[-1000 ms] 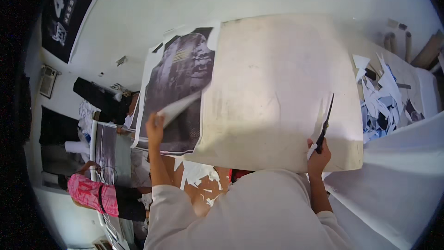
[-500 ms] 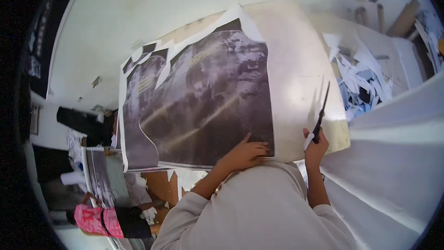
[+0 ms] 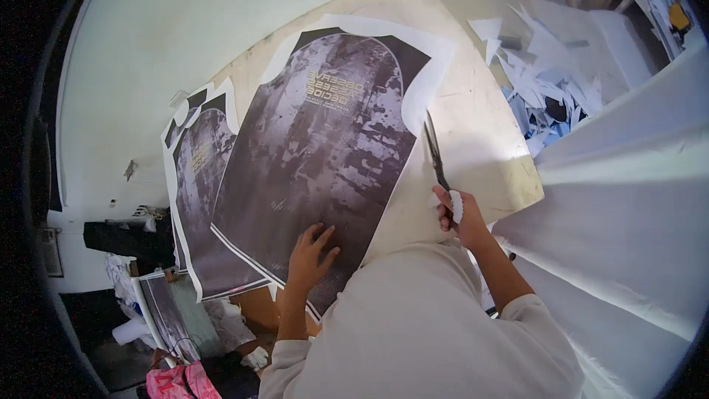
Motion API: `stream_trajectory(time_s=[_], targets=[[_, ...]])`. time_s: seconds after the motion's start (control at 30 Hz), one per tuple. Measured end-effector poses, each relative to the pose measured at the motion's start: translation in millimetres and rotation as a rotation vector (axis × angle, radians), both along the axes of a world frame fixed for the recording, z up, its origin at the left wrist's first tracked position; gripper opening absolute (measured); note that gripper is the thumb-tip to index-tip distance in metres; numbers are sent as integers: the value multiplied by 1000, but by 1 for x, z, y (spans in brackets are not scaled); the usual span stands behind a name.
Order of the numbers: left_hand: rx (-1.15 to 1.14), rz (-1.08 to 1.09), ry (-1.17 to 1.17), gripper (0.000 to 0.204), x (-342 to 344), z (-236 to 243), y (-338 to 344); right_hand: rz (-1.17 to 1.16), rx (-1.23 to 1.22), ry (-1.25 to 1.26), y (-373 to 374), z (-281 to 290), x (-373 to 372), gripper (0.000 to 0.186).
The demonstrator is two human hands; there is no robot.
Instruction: Cutting out printed apparel patterns from a sheet of fabric using scissors.
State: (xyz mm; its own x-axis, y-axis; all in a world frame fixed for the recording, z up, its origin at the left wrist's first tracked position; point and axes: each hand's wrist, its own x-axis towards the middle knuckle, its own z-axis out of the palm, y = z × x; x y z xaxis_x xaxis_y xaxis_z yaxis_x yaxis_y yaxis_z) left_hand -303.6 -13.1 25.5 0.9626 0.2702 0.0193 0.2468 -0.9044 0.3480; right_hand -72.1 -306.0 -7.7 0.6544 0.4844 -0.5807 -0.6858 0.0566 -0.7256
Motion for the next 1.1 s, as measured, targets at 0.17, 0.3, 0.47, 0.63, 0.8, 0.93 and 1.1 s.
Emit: stream_trajectory(time_s=[0.17,0.3,0.47,0.63,0.8,0.93,1.1], targets=[[111,82,-26,43,32,-9,5,12,58,90,16,-2,-4,29],[157,-1,-307,40,112,-25,6,17,43,90,18,-4,-4,29],[149,-83,-329,49,196,-42,-15,-2,79,76,19,-12,-5,29],[153,-74,-258,55,203,-74,-24,20,-1,22,23,-8,-13,23],[190,-78,-261,58,204,-76,-24,41,-40,-10,14,-6,-6,33],[189,-84,-262,61,205,-72,-22,31,29,26,5,-10,5,31],[203,-99,-275,65,202,-73,-19,116,-133,-38,-3,-10,16,29]])
